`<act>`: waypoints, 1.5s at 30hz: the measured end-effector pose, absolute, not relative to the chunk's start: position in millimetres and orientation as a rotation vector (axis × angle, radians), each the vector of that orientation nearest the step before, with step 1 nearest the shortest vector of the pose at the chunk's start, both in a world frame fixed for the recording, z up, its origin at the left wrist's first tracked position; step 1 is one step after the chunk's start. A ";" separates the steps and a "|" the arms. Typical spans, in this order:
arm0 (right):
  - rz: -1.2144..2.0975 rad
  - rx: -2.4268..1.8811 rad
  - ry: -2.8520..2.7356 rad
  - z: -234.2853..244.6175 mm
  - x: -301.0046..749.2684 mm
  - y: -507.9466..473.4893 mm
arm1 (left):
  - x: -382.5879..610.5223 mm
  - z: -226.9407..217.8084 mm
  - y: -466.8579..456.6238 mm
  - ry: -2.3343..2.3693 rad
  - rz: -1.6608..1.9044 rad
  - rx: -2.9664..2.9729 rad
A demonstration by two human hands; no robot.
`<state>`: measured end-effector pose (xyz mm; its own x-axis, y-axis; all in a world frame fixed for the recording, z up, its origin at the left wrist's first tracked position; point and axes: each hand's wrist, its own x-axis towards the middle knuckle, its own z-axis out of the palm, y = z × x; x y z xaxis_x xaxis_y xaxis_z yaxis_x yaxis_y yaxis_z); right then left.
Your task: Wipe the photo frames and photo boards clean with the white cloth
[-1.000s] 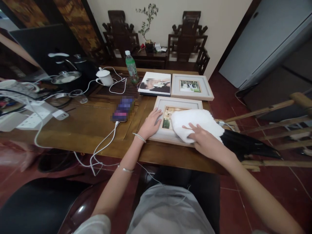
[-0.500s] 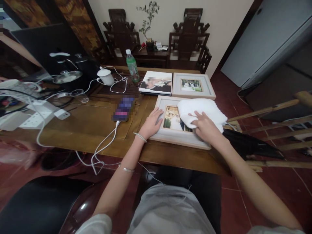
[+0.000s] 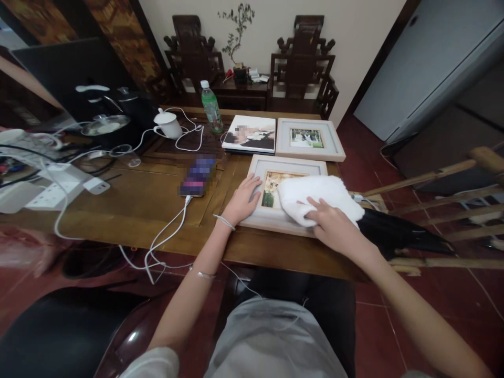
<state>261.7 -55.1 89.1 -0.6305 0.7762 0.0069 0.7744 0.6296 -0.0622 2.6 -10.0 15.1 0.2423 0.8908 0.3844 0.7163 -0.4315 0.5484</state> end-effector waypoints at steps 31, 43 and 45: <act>-0.203 -1.372 -2.759 66.2 260.4 -7.3 | 3.7 16.0 -12.9 1.529 0.927 2.257; 0.161 -1.275 -2.869 100.5 251.5 -89.0 | 2.9 12.8 -10.9 1.517 0.956 2.243; 0.119 -1.279 -2.820 90.1 253.8 -74.1 | 2.7 12.4 -10.4 1.513 0.960 2.250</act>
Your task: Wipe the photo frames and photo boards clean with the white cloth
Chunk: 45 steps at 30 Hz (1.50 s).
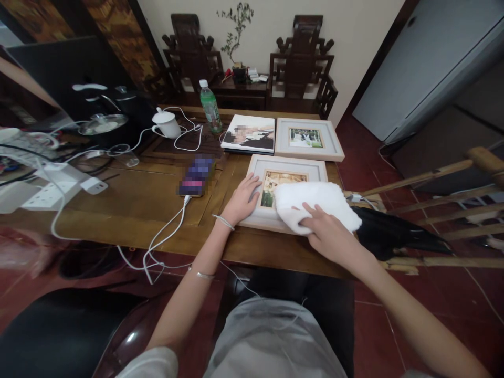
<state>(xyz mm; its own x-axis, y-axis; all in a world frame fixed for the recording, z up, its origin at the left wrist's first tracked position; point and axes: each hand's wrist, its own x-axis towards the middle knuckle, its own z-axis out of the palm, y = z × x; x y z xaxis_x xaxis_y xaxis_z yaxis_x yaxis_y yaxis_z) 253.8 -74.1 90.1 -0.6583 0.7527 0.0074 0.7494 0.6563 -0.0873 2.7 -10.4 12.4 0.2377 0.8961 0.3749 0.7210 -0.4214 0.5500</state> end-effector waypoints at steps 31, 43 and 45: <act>0.027 -1.300 -2.763 75.2 246.2 -23.2 | 2.5 13.5 -10.5 1.515 0.956 2.267; -0.311 -1.422 -2.703 61.2 256.6 -4.0 | 4.4 15.5 -12.1 1.527 0.920 2.214; -0.246 -1.393 -2.774 67.6 251.8 -28.7 | 4.3 15.2 -11.7 1.521 0.923 2.224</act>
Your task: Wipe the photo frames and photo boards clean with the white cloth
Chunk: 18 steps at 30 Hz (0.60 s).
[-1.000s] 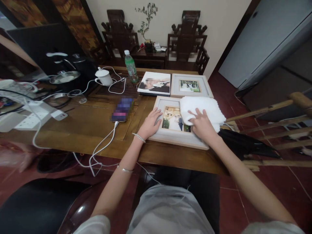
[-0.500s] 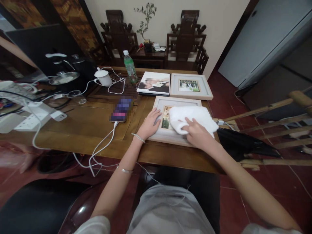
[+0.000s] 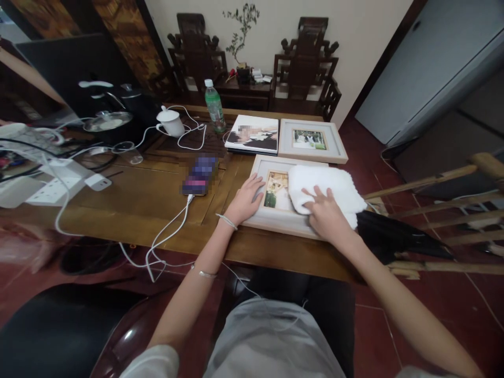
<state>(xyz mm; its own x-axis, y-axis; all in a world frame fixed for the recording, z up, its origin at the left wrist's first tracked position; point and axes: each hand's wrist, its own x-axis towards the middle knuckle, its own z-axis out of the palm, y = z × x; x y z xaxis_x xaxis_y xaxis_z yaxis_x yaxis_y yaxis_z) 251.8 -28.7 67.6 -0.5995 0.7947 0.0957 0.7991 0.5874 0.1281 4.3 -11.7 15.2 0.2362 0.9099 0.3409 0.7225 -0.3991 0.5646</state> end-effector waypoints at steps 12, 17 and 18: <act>-0.080 -1.255 -2.717 65.1 259.0 -29.6 | 2.1 13.9 -10.7 1.509 0.964 2.253; -0.189 -1.367 -2.664 59.1 257.0 0.4 | 3.0 15.5 -11.6 1.518 0.966 2.252; -0.198 -1.370 -2.669 58.4 255.6 -1.1 | 3.5 15.9 -11.7 1.521 0.962 2.247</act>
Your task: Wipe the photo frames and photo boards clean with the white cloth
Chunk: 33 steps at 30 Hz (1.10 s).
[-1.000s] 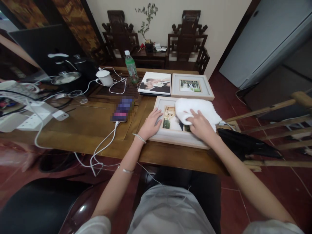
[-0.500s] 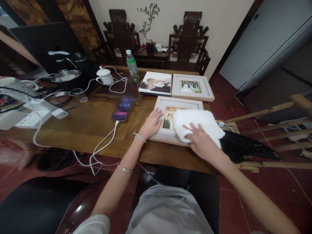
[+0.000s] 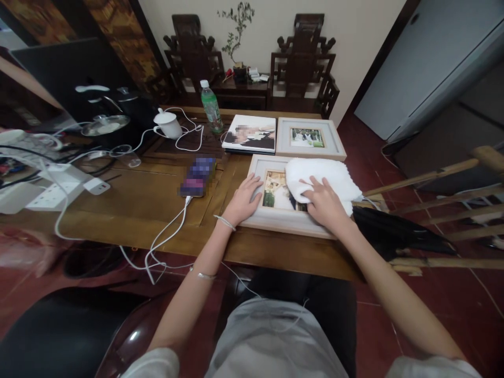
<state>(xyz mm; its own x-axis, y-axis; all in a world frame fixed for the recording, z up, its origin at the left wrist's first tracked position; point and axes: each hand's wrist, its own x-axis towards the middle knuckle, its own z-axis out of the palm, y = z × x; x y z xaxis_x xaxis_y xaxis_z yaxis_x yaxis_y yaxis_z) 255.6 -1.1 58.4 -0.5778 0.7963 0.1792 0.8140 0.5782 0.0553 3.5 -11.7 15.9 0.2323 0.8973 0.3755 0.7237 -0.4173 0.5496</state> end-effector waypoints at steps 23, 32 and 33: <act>-0.257 -1.367 -2.645 57.7 264.6 24.1 | 4.4 14.9 -12.1 1.529 0.944 2.218; 0.009 -1.237 -2.882 92.3 248.3 -76.3 | 5.1 14.6 -11.6 1.535 0.925 2.235; 0.057 -1.231 -2.890 96.8 248.5 -83.8 | 4.9 14.4 -11.5 1.532 0.927 2.238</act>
